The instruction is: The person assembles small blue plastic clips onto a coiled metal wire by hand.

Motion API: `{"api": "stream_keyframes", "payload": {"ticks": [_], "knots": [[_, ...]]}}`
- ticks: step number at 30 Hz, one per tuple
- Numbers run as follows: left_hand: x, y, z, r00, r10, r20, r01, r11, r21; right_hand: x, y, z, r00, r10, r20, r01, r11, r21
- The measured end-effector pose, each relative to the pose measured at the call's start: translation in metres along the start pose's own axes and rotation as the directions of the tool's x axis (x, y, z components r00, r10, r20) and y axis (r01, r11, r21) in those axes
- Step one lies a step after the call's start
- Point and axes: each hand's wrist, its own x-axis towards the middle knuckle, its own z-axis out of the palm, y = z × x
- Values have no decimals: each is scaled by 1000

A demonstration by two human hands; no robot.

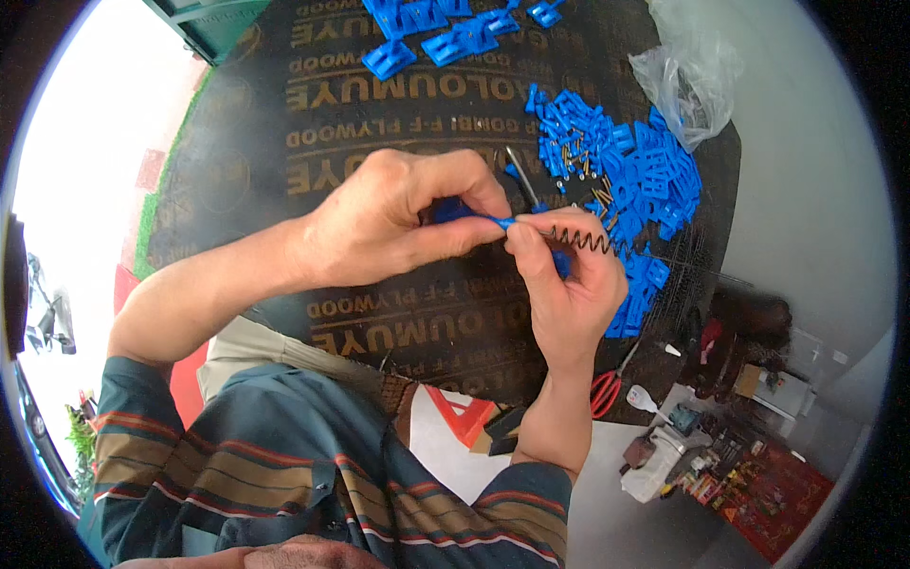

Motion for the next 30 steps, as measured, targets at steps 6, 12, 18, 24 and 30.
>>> {"api": "stream_keyframes", "payload": {"ticks": [6, 12, 18, 24, 30], "knots": [[0, -4, 0, 1000, 31, 4, -31, 999, 8, 1, 3, 0, 998, -60, 10, 60, 998, -1], [1, 0, 0, 999, 45, 9, -45, 999, -27, 0, 4, -4, 995, -104, 1, 104, 995, 11], [1, -5, 3, 994, 104, -8, -105, 994, -20, 0, 4, -4, 991, -132, 20, 132, 991, 20], [1, -6, 2, 989, 146, -9, -146, 989, 12, 0, 4, -5, 990, -141, 26, 140, 990, 26], [1, -5, 2, 991, 137, -9, -137, 990, 11, 0, 2, -4, 993, -120, 24, 119, 993, 18]]}}
